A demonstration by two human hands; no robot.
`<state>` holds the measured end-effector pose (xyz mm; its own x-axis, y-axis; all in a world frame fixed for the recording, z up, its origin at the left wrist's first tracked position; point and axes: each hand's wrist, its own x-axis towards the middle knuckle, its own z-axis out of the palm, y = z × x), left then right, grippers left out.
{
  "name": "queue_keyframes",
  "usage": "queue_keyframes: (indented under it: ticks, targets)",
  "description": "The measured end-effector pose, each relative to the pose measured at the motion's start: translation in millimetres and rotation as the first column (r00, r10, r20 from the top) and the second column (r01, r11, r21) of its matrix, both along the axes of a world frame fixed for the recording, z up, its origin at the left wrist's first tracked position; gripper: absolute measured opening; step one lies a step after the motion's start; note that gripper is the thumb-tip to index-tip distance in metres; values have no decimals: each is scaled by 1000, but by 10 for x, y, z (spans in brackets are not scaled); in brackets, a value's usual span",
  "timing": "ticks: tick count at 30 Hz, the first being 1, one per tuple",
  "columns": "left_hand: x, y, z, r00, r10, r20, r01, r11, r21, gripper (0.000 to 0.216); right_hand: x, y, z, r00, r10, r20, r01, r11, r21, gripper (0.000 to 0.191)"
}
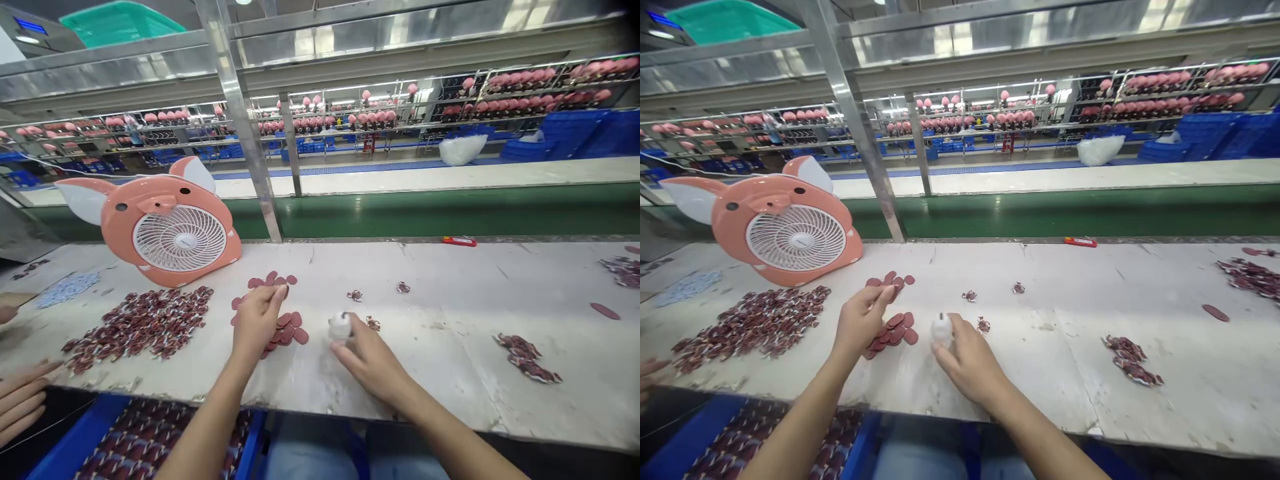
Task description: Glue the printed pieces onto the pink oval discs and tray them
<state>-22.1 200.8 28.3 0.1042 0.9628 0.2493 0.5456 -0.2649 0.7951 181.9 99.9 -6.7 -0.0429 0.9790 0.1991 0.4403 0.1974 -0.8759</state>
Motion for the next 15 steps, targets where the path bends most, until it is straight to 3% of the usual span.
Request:
queue_keyframes:
  ticks: [2,5,6,9,11,13,15]
  targets:
    - [31,-329,55,986,23,168,-3,993,-117,48,53,-175,9,986,-1,-167,1,1000,0,22]
    - [143,-791,43,926,50,374,61,958,-279,51,61,-454,10,923,-23,-384,7,999,-42,25]
    - [192,-920,20,873,83,481,98,936,-339,47,34,-530,15,900,-38,-434,9,998,-67,28]
    - [335,-1236,-76,601,248,760,249,845,-473,35,-121,-674,64,845,-66,-530,-14,989,-146,39]
    - [390,-1401,-144,505,309,806,305,809,-502,33,-243,-715,120,812,-65,-579,-56,981,-187,40]
    - [393,-1527,-210,489,299,819,346,795,-497,33,-334,-741,172,781,-54,-623,-101,973,-210,37]
    - [351,-1606,-274,488,201,850,436,787,-437,33,-374,-771,196,704,-10,-710,-212,951,-223,39]
